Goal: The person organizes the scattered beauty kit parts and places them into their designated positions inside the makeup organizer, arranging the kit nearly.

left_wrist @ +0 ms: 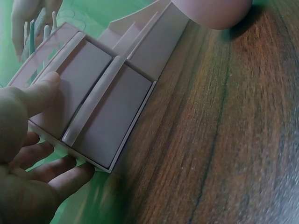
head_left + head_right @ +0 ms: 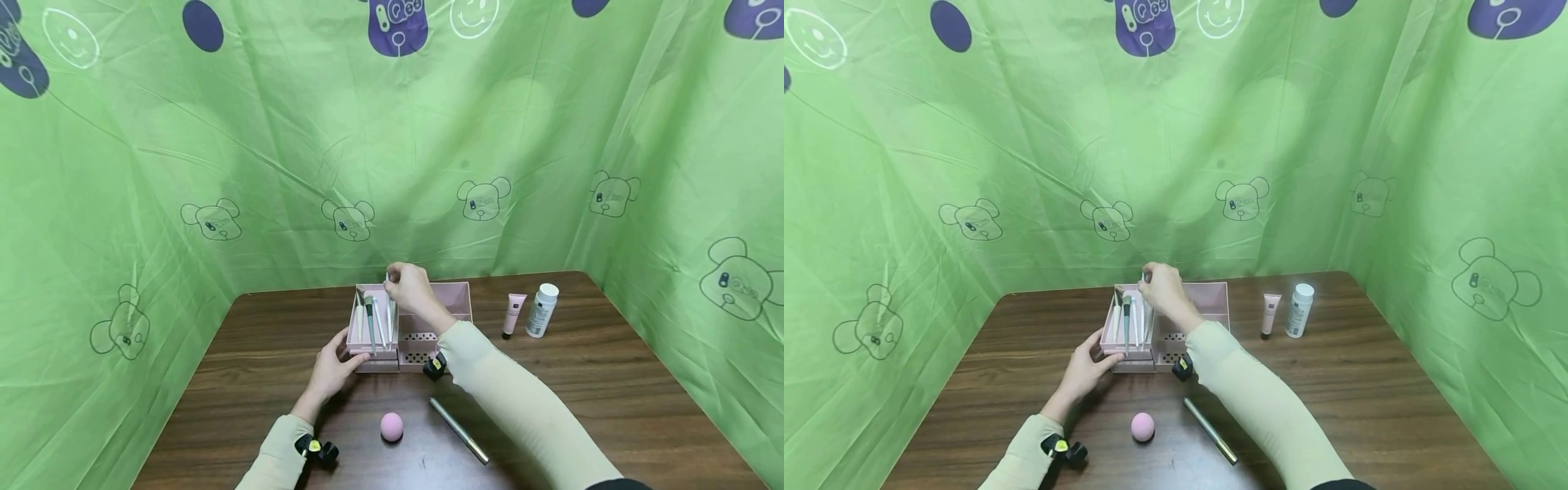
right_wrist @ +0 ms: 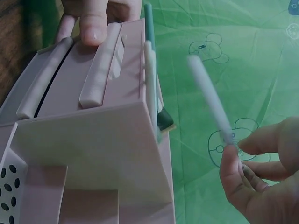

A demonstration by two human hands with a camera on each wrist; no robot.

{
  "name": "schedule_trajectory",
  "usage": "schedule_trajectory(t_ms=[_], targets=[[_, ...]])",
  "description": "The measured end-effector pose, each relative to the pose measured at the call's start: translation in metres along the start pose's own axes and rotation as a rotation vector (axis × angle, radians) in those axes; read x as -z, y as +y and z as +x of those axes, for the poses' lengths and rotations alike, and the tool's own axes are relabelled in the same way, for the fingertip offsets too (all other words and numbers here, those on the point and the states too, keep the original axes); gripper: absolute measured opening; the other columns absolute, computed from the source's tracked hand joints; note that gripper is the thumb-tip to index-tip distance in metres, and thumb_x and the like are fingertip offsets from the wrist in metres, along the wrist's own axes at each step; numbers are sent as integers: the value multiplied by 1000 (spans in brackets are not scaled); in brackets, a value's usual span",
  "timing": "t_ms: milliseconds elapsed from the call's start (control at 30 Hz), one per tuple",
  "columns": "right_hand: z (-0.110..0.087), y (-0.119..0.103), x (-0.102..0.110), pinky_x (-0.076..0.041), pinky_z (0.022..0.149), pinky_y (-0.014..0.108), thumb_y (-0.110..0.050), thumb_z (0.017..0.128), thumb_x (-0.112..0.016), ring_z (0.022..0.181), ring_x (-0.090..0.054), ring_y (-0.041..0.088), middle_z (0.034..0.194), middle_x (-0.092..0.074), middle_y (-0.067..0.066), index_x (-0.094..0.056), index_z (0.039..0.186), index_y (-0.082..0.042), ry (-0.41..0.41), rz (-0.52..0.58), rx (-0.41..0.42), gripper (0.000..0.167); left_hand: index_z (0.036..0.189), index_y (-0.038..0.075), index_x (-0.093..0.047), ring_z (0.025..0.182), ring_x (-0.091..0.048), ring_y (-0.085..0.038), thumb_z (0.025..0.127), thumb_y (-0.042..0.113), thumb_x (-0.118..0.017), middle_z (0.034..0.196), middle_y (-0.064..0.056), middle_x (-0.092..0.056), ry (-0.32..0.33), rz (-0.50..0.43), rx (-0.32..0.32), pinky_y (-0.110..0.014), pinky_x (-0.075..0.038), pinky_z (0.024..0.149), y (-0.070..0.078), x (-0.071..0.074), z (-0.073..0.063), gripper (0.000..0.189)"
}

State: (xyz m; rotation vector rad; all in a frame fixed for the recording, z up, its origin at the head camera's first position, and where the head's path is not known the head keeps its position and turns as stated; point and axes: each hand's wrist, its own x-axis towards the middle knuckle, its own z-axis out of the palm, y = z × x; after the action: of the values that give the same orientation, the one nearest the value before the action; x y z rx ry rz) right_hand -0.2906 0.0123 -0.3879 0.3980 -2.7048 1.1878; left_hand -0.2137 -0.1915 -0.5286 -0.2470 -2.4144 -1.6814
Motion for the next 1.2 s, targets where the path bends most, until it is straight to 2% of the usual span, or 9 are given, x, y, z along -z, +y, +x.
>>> schedule_trajectory(t_ms=[167,367,467,567,733,967,1200], targets=[[0,3,-1,-57,79,29,-23,90,-68,87,-64,18,102,-68,4,-61,127,-8,18,-17,-23,40,142,2,-46,121,-58,-36,78,21,-83,132,-23,-59,2,-8,0,-39,-50,100,-1,-1,0,77],[-4,7,3,-57,83,32,-21,89,-68,90,-64,19,101,-69,4,-63,125,-7,16,-32,-6,39,142,3,-46,122,-57,-35,78,16,-82,133,-23,-58,11,-2,27,-38,-49,102,0,-2,1,75],[-6,8,6,-57,82,30,-20,89,-68,89,-64,18,101,-69,4,-63,124,-7,5,-32,-1,38,143,0,-43,123,-56,-37,80,11,-81,134,-25,-56,8,1,40,-41,-48,103,9,-1,-1,74],[-8,9,7,-57,81,29,-19,89,-67,89,-64,17,102,-69,4,-62,125,-7,-16,-27,-3,39,143,-5,-42,123,-55,-40,81,8,-79,133,-29,-55,-1,13,36,-44,-48,102,23,0,-5,74],[-11,11,9,-58,82,29,-19,88,-67,91,-65,17,103,-70,5,-62,125,-6,-29,-16,1,39,142,-6,-42,121,-56,-40,81,7,-79,132,-29,-56,-12,16,41,-44,-49,101,42,3,-11,72],[-20,16,15,-57,83,32,-21,87,-69,88,-68,17,100,-72,6,-67,117,-7,8,-32,44,33,140,-6,-45,121,-57,-40,80,8,-80,132,-28,-57,3,27,48,-45,-49,101,47,3,-12,71],[-33,23,21,-57,80,31,-24,86,-70,85,-67,17,97,-72,4,-68,113,-7,13,-37,67,32,141,-7,-43,122,-56,-42,81,8,-79,133,-30,-55,-14,20,45,-46,-48,101,47,4,-13,72]])
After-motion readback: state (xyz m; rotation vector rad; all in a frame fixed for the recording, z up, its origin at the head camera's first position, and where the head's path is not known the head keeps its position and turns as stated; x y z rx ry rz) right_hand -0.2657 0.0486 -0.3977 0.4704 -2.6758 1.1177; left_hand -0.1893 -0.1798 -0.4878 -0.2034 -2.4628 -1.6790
